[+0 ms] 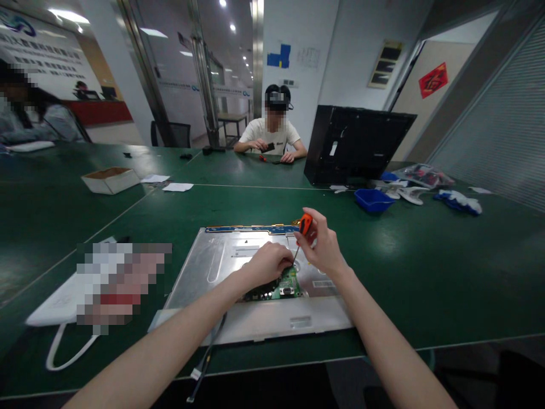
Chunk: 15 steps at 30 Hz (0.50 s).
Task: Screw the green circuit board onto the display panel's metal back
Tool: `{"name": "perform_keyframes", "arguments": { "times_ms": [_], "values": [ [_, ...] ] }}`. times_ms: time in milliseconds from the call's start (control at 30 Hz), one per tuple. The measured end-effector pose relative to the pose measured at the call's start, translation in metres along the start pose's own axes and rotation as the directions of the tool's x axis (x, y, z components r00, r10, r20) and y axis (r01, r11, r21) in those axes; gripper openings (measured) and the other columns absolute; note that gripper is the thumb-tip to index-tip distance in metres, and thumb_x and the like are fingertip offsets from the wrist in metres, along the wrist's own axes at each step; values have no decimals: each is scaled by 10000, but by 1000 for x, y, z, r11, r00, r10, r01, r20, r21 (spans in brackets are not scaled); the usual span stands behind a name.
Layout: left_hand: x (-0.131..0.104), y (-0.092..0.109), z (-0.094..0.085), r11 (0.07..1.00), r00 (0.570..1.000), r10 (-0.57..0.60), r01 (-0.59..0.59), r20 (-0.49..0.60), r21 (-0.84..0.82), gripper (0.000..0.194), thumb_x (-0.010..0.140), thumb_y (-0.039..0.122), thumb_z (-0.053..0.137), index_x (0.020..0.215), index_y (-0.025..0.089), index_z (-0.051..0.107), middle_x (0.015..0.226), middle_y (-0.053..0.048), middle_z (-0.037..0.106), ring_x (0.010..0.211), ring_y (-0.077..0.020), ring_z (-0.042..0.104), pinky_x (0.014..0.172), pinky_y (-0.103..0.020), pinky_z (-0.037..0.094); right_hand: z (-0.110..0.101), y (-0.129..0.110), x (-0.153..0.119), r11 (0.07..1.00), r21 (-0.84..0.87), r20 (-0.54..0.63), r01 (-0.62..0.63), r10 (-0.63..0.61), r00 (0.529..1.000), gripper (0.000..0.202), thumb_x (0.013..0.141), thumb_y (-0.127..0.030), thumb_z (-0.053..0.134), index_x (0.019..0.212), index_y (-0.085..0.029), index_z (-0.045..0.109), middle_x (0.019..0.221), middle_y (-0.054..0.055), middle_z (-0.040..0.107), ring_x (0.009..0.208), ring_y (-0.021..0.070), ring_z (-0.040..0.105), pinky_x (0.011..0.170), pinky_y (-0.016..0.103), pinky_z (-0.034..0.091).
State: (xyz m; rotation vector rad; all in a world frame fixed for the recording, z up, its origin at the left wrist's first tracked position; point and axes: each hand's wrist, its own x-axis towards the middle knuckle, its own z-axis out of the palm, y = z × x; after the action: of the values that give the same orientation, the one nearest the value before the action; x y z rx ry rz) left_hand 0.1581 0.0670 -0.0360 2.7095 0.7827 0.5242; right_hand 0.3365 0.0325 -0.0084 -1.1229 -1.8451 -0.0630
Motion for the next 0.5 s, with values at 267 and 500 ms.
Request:
{"name": "perform_keyframes", "arguments": {
  "times_ms": [267,500],
  "values": [
    [-1,1,1,1000,1000,0,0,-12,16,163,828,59,617,838,171,735,834,-35,744,810,-213,666,721,-279,435,2,-1,0,1000,-21,-91,-5,3,996,536,848,-416,688,1271,-254,401,702,-60,556,484,103,523,478,219,430],
    [0,2,0,1000,1000,0,0,-15,17,163,824,59,621,839,171,737,830,-38,743,795,-209,659,714,-275,440,-2,-9,4,998,-25,-176,62,-65,982,393,875,-357,658,1238,-267,538,965,31,546,631,113,546,497,243,497]
  ]
}}
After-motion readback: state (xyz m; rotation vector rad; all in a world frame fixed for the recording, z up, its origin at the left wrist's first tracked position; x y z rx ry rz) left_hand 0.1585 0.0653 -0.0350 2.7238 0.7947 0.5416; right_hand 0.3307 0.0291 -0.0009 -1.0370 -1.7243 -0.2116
